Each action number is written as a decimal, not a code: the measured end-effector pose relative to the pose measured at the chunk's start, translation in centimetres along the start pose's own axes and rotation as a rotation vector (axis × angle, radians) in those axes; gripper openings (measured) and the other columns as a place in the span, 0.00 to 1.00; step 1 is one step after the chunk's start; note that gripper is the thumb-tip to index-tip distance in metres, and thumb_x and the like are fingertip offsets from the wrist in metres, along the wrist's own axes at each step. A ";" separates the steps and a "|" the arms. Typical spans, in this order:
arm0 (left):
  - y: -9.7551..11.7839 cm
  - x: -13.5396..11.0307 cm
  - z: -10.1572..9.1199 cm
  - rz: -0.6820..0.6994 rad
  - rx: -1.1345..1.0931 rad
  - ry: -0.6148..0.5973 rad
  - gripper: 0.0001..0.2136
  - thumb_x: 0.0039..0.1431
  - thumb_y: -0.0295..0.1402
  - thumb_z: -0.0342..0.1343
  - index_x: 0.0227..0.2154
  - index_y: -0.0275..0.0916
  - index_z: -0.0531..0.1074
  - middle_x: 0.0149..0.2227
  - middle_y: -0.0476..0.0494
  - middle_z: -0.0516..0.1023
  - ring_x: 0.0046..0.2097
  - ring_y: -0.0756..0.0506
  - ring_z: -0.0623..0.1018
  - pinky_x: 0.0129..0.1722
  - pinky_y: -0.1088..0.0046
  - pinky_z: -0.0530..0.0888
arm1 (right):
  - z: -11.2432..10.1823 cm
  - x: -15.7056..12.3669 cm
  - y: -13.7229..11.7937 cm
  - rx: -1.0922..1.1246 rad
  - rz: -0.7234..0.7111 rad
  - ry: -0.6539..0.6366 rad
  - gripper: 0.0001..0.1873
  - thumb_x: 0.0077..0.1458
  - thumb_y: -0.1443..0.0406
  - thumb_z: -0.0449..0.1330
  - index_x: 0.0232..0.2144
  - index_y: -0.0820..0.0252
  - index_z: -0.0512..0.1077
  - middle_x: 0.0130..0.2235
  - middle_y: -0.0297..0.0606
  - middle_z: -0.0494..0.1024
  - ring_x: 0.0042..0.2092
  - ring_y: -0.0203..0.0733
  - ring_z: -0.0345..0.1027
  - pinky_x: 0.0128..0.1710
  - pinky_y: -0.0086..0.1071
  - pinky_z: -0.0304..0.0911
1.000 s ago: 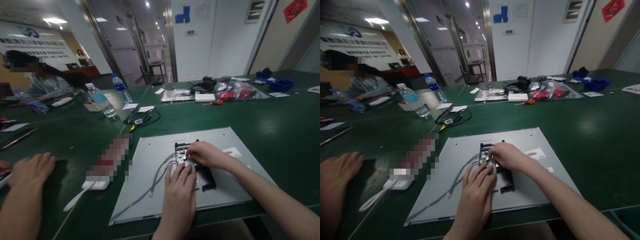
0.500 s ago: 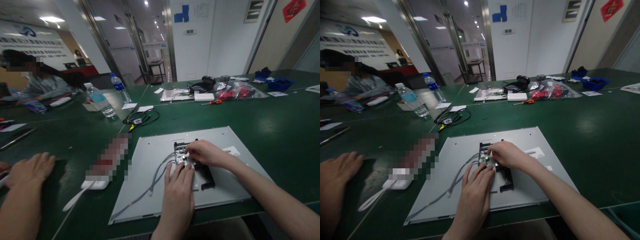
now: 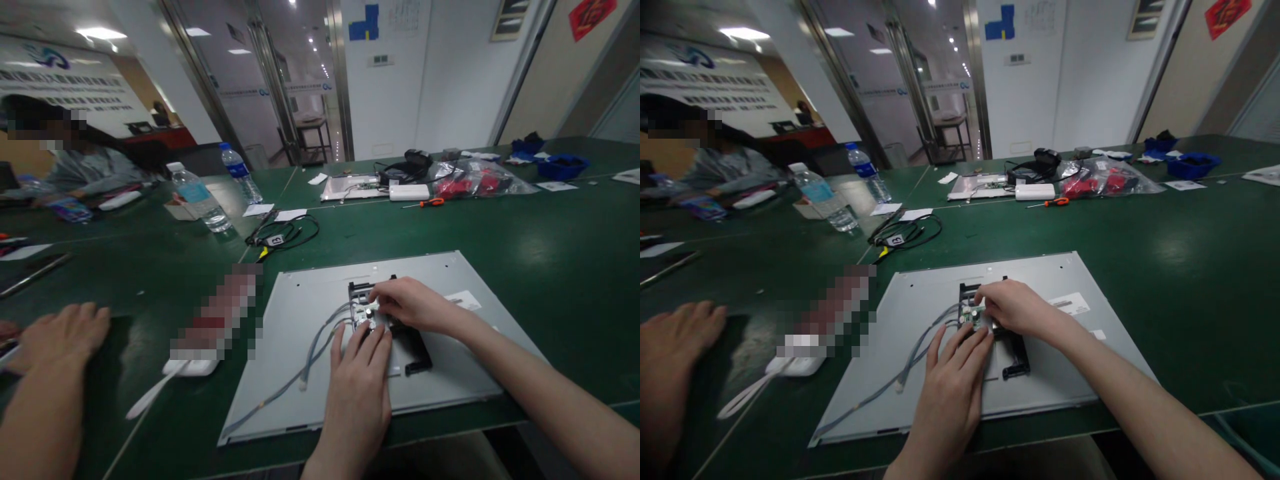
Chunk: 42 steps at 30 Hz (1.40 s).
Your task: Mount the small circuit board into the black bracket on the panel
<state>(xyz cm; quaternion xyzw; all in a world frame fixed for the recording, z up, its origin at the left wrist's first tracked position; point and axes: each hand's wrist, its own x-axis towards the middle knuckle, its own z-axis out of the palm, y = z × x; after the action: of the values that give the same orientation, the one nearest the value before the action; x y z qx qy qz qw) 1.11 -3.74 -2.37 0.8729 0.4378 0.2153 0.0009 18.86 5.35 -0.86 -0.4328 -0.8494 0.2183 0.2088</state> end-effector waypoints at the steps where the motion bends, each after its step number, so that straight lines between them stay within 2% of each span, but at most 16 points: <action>1: 0.0 0.0 0.0 0.000 0.001 -0.001 0.20 0.57 0.22 0.45 0.52 0.40 0.68 0.55 0.44 0.71 0.58 0.40 0.66 0.62 0.49 0.52 | 0.0 0.0 0.0 0.000 -0.003 0.002 0.14 0.53 0.74 0.56 0.42 0.59 0.72 0.29 0.33 0.74 0.30 0.34 0.64 0.32 0.26 0.55; 10: 0.0 0.1 0.0 -0.010 -0.025 -0.018 0.20 0.57 0.23 0.46 0.52 0.40 0.68 0.55 0.44 0.70 0.58 0.39 0.65 0.62 0.48 0.50 | 0.0 -0.1 0.2 0.020 -0.014 0.000 0.13 0.53 0.73 0.56 0.41 0.60 0.73 0.31 0.36 0.76 0.32 0.36 0.65 0.33 0.27 0.56; 16: -0.1 0.0 0.1 -0.011 -0.053 -0.001 0.19 0.58 0.23 0.44 0.51 0.39 0.69 0.54 0.43 0.71 0.57 0.39 0.66 0.62 0.47 0.51 | 0.0 -0.1 0.3 -0.006 -0.075 -0.020 0.09 0.53 0.74 0.54 0.33 0.61 0.73 0.33 0.37 0.76 0.34 0.37 0.66 0.36 0.28 0.57; 21: 0.0 0.2 0.0 -0.004 -0.034 0.021 0.17 0.60 0.24 0.45 0.50 0.40 0.69 0.53 0.42 0.71 0.57 0.39 0.66 0.61 0.48 0.53 | 0.1 0.0 0.2 -0.045 -0.039 -0.005 0.06 0.53 0.72 0.55 0.30 0.61 0.71 0.31 0.37 0.75 0.33 0.37 0.64 0.34 0.28 0.54; 27: 0.4 0.3 -0.2 -0.026 -0.050 0.043 0.15 0.62 0.27 0.46 0.49 0.39 0.70 0.47 0.41 0.74 0.54 0.40 0.69 0.61 0.50 0.55 | 0.3 0.2 0.4 -0.038 0.060 -0.001 0.05 0.56 0.70 0.54 0.32 0.60 0.70 0.31 0.36 0.74 0.32 0.37 0.63 0.32 0.28 0.53; 36: 0.5 0.3 0.0 0.019 -0.061 0.063 0.11 0.62 0.27 0.47 0.43 0.40 0.72 0.45 0.42 0.74 0.51 0.41 0.70 0.60 0.48 0.54 | 1.1 0.6 1.0 -0.017 -0.008 0.061 0.05 0.55 0.71 0.55 0.32 0.60 0.71 0.33 0.36 0.75 0.34 0.37 0.65 0.35 0.28 0.55; 42: 0.6 0.2 0.0 0.001 -0.046 0.058 0.11 0.61 0.28 0.48 0.43 0.39 0.72 0.49 0.40 0.70 0.53 0.40 0.68 0.59 0.49 0.57 | 1.3 0.6 1.2 0.011 -0.010 0.070 0.05 0.54 0.71 0.57 0.33 0.60 0.73 0.35 0.38 0.75 0.37 0.38 0.67 0.38 0.28 0.57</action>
<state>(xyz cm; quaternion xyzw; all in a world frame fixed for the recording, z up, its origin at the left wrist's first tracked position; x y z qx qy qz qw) 1.72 -3.91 -2.21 0.8663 0.4320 0.2507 0.0080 18.59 6.25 -2.48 -0.4346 -0.8425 0.2066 0.2422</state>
